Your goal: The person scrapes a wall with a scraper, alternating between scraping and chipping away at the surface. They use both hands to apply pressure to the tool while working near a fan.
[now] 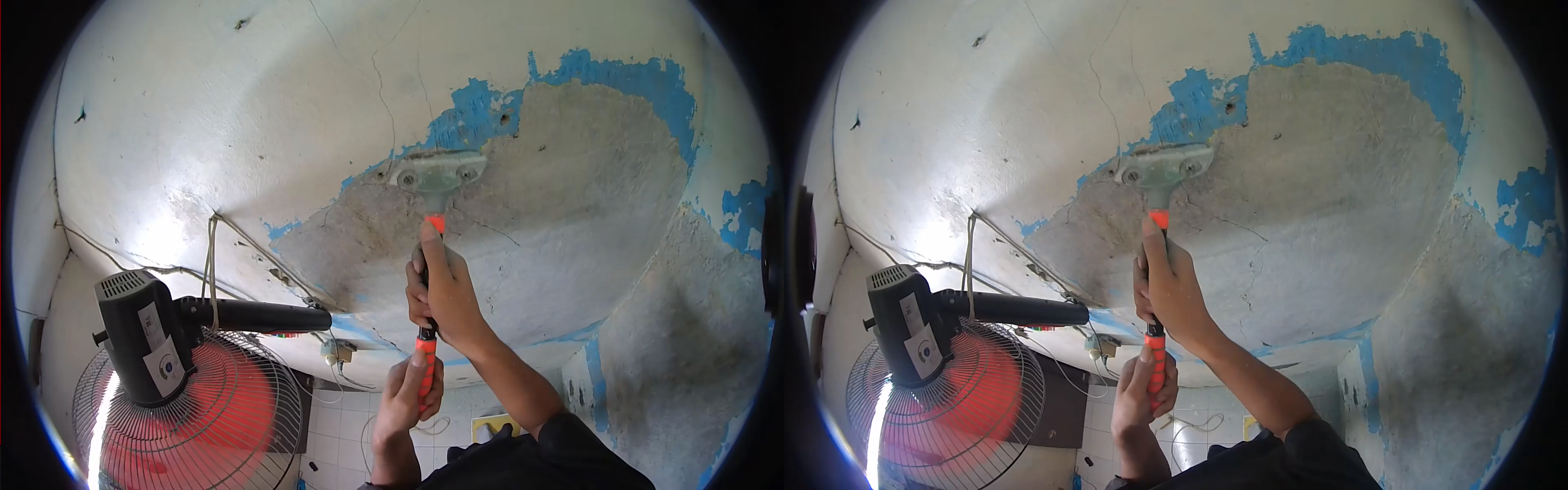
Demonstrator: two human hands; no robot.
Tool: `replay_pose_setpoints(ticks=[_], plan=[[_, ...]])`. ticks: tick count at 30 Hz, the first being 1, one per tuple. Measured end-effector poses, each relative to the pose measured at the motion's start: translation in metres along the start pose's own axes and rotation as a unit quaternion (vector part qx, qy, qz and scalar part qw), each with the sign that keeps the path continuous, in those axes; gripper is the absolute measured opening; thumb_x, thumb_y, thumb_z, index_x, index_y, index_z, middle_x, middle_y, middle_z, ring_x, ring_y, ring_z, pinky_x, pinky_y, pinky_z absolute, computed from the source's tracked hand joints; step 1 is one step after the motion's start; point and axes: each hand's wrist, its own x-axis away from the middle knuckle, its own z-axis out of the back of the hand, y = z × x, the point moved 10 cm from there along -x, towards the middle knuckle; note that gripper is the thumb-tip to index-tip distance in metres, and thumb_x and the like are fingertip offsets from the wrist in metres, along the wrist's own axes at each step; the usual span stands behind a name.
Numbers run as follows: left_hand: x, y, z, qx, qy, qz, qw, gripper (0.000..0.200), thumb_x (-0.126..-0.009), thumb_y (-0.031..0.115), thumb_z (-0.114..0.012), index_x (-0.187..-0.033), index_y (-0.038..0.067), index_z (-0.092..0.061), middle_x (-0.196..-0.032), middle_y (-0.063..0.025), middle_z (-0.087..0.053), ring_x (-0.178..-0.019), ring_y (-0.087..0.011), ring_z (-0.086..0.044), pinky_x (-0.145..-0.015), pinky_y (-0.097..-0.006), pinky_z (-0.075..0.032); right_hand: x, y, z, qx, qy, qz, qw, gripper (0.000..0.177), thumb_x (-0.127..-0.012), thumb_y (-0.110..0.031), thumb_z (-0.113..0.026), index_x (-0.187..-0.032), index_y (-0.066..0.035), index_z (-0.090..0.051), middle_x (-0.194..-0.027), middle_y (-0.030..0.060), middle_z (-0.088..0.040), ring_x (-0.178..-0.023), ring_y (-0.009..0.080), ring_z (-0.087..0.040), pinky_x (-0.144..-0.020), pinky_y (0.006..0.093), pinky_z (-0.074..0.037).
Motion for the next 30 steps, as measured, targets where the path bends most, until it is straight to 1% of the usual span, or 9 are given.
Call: replay_pose_setpoints(ticks=[2,6,8,12,17,20,23,27,30], plan=[[0.004,-0.002,-0.002,0.015,-0.003,0.015,1.000,0.051,-0.101,0.048,-0.040,-0.085,0.000,-0.050,-0.052,-0.0008,-0.038,-0.036,-0.0068,-0.029,-0.034,-0.0228,-0.024,0.002,0.008,0.002,0.003,-0.003,-0.008,1.000,0.048,-0.098,-0.053,-0.041,-0.077,-0.011,-0.035,-0.051,-0.0024,-0.030,-0.035,0.0065,-0.025,-0.033,0.0241,-0.025],[-0.003,0.009,-0.009,0.016,-0.025,-0.002,1.000,0.052,-0.101,0.048,-0.039,-0.085,0.000,-0.050,-0.051,-0.0008,-0.037,-0.036,-0.0066,-0.029,-0.034,-0.0226,-0.024,-0.001,-0.007,-0.003,0.003,0.000,0.014,1.000,0.048,-0.098,-0.054,-0.042,-0.077,-0.011,-0.036,-0.050,-0.0027,-0.030,-0.035,0.0061,-0.025,-0.033,0.0233,-0.025],[-0.004,0.009,-0.007,0.006,-0.013,-0.006,1.000,0.051,-0.101,0.047,-0.039,-0.085,0.000,-0.050,-0.051,-0.0008,-0.037,-0.036,-0.0067,-0.029,-0.034,-0.0226,-0.024,-0.002,-0.006,-0.003,0.004,-0.010,0.015,1.000,0.048,-0.098,-0.054,-0.043,-0.077,-0.011,-0.036,-0.050,-0.0028,-0.031,-0.035,0.0061,-0.026,-0.033,0.0234,-0.026],[0.001,-0.004,-0.013,0.038,-0.020,0.002,0.999,0.049,-0.102,0.046,-0.038,-0.086,0.001,-0.050,-0.051,-0.0008,-0.037,-0.036,-0.0074,-0.029,-0.034,-0.0225,-0.024,0.005,0.004,0.006,0.011,0.003,-0.011,1.000,0.049,-0.097,-0.054,-0.044,-0.076,-0.011,-0.036,-0.050,-0.0029,-0.031,-0.035,0.0060,-0.027,-0.033,0.0238,-0.027],[-0.003,0.000,-0.023,0.043,-0.027,-0.004,0.999,0.048,-0.102,0.045,-0.037,-0.086,0.002,-0.049,-0.052,-0.0006,-0.036,-0.036,-0.0079,-0.029,-0.034,-0.0229,-0.024,0.000,-0.012,0.005,0.041,-0.015,0.013,0.999,0.049,-0.097,-0.054,-0.044,-0.076,-0.011,-0.037,-0.050,-0.0026,-0.032,-0.034,0.0063,-0.028,-0.033,0.0242,-0.029],[-0.002,-0.013,-0.030,0.053,-0.006,-0.004,0.999,0.052,-0.101,0.050,-0.035,-0.084,0.002,-0.047,-0.051,-0.0016,-0.035,-0.033,-0.0078,-0.026,-0.031,-0.0227,-0.022,0.008,-0.005,0.012,0.058,-0.014,-0.010,0.998,0.049,-0.097,-0.053,-0.044,-0.075,-0.010,-0.037,-0.050,-0.0024,-0.032,-0.034,0.0065,-0.028,-0.033,0.0245,-0.029],[-0.005,-0.020,-0.044,0.096,-0.051,-0.007,0.994,0.051,-0.101,0.050,-0.034,-0.086,0.003,-0.047,-0.051,-0.0014,-0.034,-0.034,-0.0077,-0.026,-0.031,-0.0227,-0.022,0.007,-0.012,0.016,0.081,-0.010,-0.019,0.996,0.049,-0.097,-0.052,-0.044,-0.074,-0.010,-0.037,-0.050,-0.0023,-0.032,-0.034,0.0067,-0.028,-0.033,0.0248,-0.029],[-0.006,-0.023,-0.050,0.097,-0.047,-0.024,0.994,0.049,-0.101,0.049,-0.033,-0.086,0.004,-0.046,-0.052,-0.0017,-0.035,-0.034,-0.0072,-0.025,-0.030,-0.0230,-0.022,0.010,-0.016,0.019,0.104,-0.001,-0.014,0.995,0.048,-0.098,-0.051,-0.045,-0.075,-0.010,-0.037,-0.049,-0.0022,-0.032,-0.034,0.0071,-0.029,-0.033,0.0253,-0.029],[-0.010,-0.038,-0.051,0.136,-0.062,-0.023,0.988,0.048,-0.101,0.048,-0.032,-0.086,0.004,-0.045,-0.052,-0.0018,-0.034,-0.033,-0.0073,-0.025,-0.030,-0.0228,-0.022,0.010,-0.011,0.022,0.107,-0.009,-0.020,0.994,0.047,-0.098,-0.050,-0.045,-0.074,-0.009,-0.038,-0.049,-0.0022,-0.033,-0.034,0.0071,-0.030,-0.033,0.0257,-0.029]])
